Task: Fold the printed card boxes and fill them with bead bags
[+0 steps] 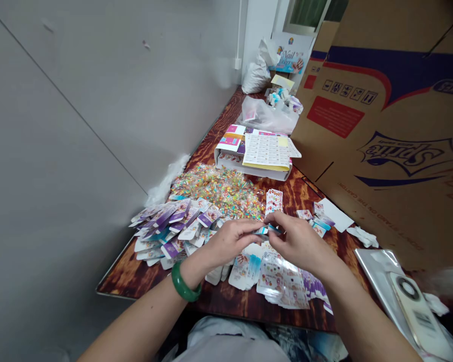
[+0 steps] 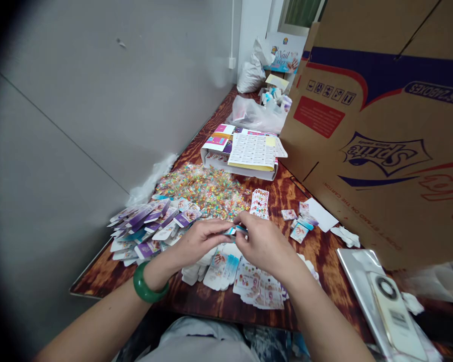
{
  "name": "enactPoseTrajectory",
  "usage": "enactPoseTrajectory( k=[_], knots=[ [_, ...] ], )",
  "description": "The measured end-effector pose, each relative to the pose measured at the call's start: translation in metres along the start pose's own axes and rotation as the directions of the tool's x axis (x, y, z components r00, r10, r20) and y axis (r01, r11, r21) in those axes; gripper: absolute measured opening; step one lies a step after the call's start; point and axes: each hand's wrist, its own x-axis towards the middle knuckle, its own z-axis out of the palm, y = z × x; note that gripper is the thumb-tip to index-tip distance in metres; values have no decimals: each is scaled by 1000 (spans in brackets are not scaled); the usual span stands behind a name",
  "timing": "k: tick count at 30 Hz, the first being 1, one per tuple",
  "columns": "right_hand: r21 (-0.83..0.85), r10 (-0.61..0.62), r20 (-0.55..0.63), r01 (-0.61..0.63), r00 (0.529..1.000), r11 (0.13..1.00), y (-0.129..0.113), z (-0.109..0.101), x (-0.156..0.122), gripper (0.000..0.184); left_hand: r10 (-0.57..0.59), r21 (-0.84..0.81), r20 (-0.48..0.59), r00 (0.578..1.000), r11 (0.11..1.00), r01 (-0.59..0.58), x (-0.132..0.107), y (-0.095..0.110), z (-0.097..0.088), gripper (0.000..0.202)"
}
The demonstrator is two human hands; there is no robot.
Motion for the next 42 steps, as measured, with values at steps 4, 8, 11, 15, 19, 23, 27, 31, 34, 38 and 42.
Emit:
enactPoseTrajectory(
  k=[4, 8, 11, 15, 19, 23, 27, 31, 34, 38, 42],
  knots=[
    [-43, -39, -14, 39, 999, 998, 4, 5, 1, 20, -129, -89, -46, 991, 988, 125, -2, -2, 2, 27],
    [-76, -21, -13, 20, 1000, 997, 6, 12, 2, 17, -311, -298, -6, 950, 908, 295, -1, 0, 7, 26],
    [-86, -1, -34, -2, 999, 996, 4, 20, 5, 18, -406, -405, -26, 913, 840, 362, 4, 3, 12, 15],
    [-56, 27, -106, -33, 994, 998, 1, 28, 7, 18, -521, -482, -67, 851, 763, 430, 10, 8, 16, 9],
    [249, 80, -145, -42, 986, 967, 9, 27, 5, 12, -599, -566, -62, 798, 680, 466, 10, 12, 14, 11],
    [623, 197, -94, -97, 976, 776, 19, 32, 4, 14, -623, -582, -69, 779, 659, 476, 9, 14, 11, 13],
    [763, 295, -176, -59, 939, 643, 19, 47, 5, 13, -626, -590, -60, 777, 650, 478, 9, 12, 10, 14],
    [694, 275, -329, 33, 903, 720, 16, 56, 6, 6, -621, -589, -33, 783, 645, 487, 8, 8, 9, 17],
    [543, 148, -401, 105, 904, 833, 18, 54, 5, 7, -622, -621, -1, 783, 614, 488, 7, 6, 8, 20],
    [422, 36, -390, 144, 920, 895, 22, 50, 0, 10, -608, -621, 35, 793, 608, 494, 4, 3, 2, 27],
    [374, -34, -327, 162, 945, 913, 21, 47, -7, 8, -563, -554, 81, 822, 660, 507, 1, -2, -1, 33]
  ],
)
